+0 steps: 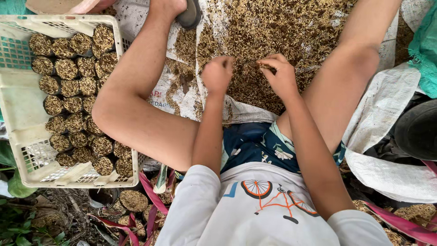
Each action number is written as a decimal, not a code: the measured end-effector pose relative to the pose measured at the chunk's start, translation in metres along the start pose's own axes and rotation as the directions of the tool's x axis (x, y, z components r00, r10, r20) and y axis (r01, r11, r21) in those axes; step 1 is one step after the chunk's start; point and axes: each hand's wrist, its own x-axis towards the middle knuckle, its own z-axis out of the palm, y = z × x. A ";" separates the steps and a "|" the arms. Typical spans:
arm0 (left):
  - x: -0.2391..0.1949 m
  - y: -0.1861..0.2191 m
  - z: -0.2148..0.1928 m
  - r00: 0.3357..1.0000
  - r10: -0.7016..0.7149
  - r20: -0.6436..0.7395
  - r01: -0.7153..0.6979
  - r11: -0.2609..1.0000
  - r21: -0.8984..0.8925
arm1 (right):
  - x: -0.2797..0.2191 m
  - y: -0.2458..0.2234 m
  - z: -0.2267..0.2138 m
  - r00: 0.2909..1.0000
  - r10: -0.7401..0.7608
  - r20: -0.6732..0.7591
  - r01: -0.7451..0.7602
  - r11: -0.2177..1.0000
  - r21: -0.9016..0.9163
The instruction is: The person scoops loose soil from a large sack and fills small black plastic seedling pots one by one. They then place the filled pots into a white plastic crate. The person repeats this process throughout the clip.
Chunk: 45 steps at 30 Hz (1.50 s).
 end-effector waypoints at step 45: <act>-0.033 0.006 0.050 0.952 0.084 0.294 0.048 0.908 -0.415 | -0.030 -0.001 0.055 0.891 0.255 0.375 0.149 0.616 -0.774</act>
